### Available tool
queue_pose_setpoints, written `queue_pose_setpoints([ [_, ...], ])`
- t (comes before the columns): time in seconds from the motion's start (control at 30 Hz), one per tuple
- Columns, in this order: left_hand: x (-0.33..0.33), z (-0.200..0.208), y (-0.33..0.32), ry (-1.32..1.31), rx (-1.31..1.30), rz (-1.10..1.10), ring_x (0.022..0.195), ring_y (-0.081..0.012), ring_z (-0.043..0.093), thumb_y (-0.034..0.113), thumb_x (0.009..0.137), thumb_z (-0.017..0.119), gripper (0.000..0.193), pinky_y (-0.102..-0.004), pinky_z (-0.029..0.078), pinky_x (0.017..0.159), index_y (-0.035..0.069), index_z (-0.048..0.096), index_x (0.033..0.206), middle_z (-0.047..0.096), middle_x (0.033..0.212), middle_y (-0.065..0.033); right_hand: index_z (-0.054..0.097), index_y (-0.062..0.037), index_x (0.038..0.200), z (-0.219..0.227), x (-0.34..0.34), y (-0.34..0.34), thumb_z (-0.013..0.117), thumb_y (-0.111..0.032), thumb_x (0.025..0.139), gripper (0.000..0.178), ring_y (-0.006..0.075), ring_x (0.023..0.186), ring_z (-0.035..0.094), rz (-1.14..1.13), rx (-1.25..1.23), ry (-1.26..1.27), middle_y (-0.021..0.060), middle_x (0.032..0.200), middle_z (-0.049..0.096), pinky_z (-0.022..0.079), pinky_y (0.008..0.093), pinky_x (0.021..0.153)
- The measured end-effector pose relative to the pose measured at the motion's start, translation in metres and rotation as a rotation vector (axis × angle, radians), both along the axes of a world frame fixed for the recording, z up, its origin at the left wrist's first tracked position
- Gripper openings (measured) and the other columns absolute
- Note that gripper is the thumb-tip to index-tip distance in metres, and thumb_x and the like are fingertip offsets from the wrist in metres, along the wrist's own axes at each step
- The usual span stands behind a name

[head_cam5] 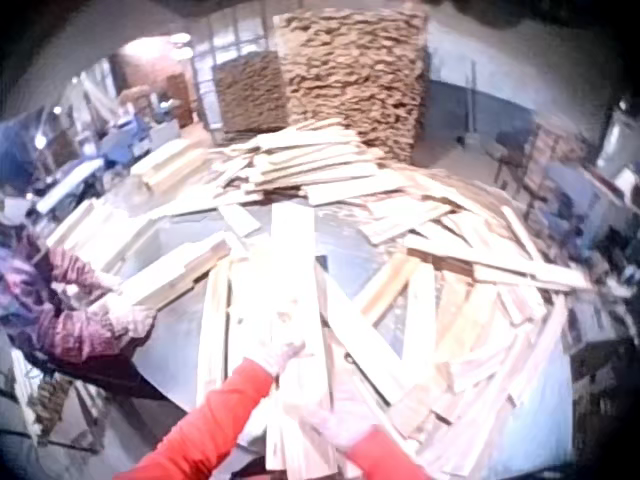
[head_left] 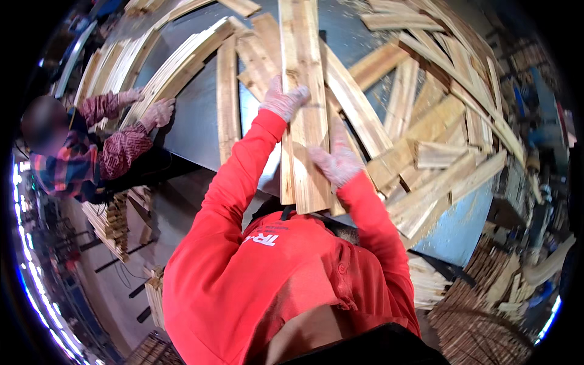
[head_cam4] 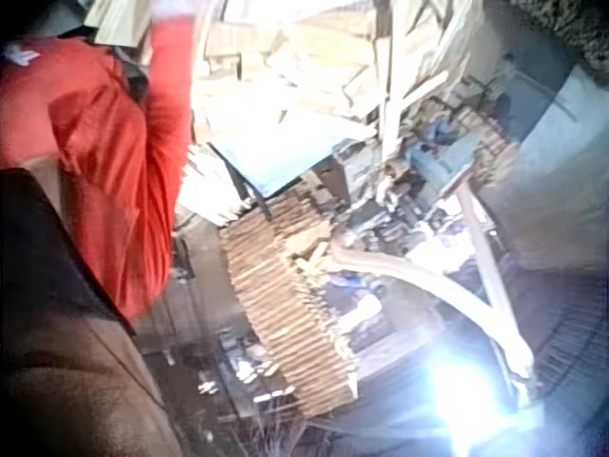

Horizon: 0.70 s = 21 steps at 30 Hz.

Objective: The person sorts wooden planks on a metal table, picking them up from a disorganized pile and arranging them into neat stacks. The person handles the wood by hand, repeatedly lifting and placing pieces to create organized piles.

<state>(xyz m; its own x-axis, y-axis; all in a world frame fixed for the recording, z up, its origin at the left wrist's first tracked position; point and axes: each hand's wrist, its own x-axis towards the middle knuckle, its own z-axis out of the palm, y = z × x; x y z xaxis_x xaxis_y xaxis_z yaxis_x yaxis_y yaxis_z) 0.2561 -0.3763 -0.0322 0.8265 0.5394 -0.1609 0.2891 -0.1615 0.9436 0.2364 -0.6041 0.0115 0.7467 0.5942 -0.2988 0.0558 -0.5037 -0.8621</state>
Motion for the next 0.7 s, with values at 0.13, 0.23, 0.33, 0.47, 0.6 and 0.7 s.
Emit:
queue_pose_setpoints([
  [0.13,-0.051,0.033,0.072,0.019,0.336,0.058,0.125,-0.0309,0.048,0.022,0.074,0.076,0.086,-0.0349,0.038,0.104,-0.002,0.030,0.142,0.049,0.133,-0.0229,0.005,-0.0009,0.150,-0.041,-0.014,0.106,0.068,-0.062,0.074,0.116,0.0381,0.138,0.031,0.308,0.049,0.030,0.0298,0.147,0.029,0.028,0.0368,0.111],
  [0.23,-0.107,0.058,0.137,0.185,0.650,0.063,0.125,-0.0354,0.046,0.024,0.073,0.075,0.088,-0.0387,0.039,0.103,0.000,0.028,0.144,0.047,0.134,-0.0258,0.024,-0.0012,0.148,-0.051,-0.015,0.133,0.059,-0.061,0.081,0.097,0.0326,0.140,0.028,0.328,-0.077,-0.165,0.0211,0.150,0.030,0.023,0.0373,0.115],
  [0.33,-0.156,0.087,0.174,0.562,0.766,0.073,0.115,-0.0403,0.051,0.026,0.071,0.076,0.096,-0.0436,0.044,0.096,0.004,0.021,0.147,0.051,0.124,-0.0266,0.026,-0.0021,0.147,-0.039,0.017,0.141,0.057,-0.060,0.081,0.093,0.0354,0.139,0.029,0.097,-0.373,-0.563,0.0237,0.149,0.029,0.024,0.0420,0.114],
  [0.47,-0.228,-0.003,0.223,0.563,0.939,0.112,0.101,-0.0405,0.058,0.026,0.069,0.078,0.095,-0.0467,0.049,0.085,0.008,0.023,0.144,0.056,0.113,-0.0237,0.022,-0.0035,0.149,-0.019,0.072,0.176,0.055,-0.064,0.080,0.097,0.0405,0.139,0.026,-0.009,-0.563,-0.651,0.0254,0.151,0.024,0.022,0.0463,0.114],
  [0.6,-0.206,-0.013,0.226,0.639,0.935,0.113,0.102,-0.0393,0.057,0.027,0.068,0.079,0.097,-0.0450,0.049,0.086,0.007,0.023,0.144,0.055,0.115,-0.0224,0.021,-0.0072,0.149,-0.054,0.124,0.229,0.065,-0.062,0.072,0.104,0.0408,0.137,0.029,0.033,-0.768,-0.543,0.0266,0.150,0.025,0.027,0.0473,0.111],
  [0.7,-0.205,-0.015,0.220,0.586,0.863,0.051,0.105,-0.0390,0.056,0.032,0.068,0.079,0.102,-0.0442,0.047,0.090,0.008,0.020,0.147,0.054,0.116,-0.0224,0.024,-0.0066,0.148,-0.036,0.150,0.231,0.071,-0.057,0.070,0.104,0.0422,0.134,0.034,0.110,-0.732,-0.322,0.0261,0.149,0.027,0.034,0.0464,0.108],
])
